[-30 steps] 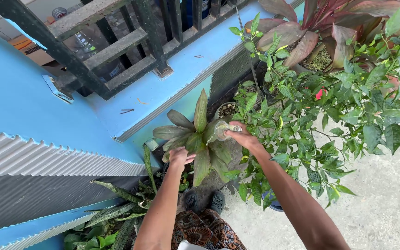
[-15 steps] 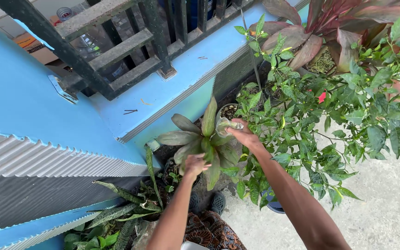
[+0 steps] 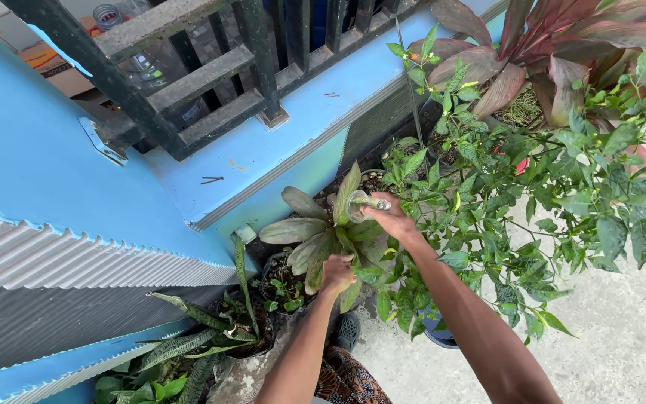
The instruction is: Watering several potted plants in an outdoor garden using a plastic cup and a bucket of water.
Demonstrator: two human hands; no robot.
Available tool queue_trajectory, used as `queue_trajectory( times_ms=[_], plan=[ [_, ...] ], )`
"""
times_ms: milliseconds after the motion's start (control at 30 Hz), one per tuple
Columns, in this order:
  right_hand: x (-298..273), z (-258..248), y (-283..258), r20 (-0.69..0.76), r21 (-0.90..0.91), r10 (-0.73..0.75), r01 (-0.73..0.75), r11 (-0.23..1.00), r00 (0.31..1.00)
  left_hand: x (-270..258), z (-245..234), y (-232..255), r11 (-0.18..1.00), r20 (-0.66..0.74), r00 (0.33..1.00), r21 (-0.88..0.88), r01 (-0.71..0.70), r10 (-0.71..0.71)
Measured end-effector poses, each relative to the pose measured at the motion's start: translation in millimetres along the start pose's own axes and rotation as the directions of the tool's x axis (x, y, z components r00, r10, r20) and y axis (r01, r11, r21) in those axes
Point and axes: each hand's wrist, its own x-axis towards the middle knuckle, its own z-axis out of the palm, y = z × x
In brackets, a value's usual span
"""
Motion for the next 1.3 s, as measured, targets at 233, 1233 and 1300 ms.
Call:
queue_trajectory(
  times_ms=[233, 1233, 1300],
  plan=[
    [-4.2, 11.0, -15.4, -0.007, -0.083, -0.009, 0.008, 0.996, 1.000, -12.7, -20.9, 21.0, 0.980, 0.008, 1.000, 0.197, -0.013, 0.011],
    [-21.1, 38.8, -73.9, -0.026, -0.230, -0.054, 0.047, 0.972, 0.998, -4.0, -46.2, 12.6, 0.996, 0.122, 0.988, -0.005, 0.095, -0.093],
    [-20.3, 38.9, -67.3, -0.069, -0.163, -0.119, 0.107, 0.981, 0.990, 0.2, -44.1, 4.5, 0.991, 0.135, 0.985, -0.070, 0.117, -0.107]
  ],
)
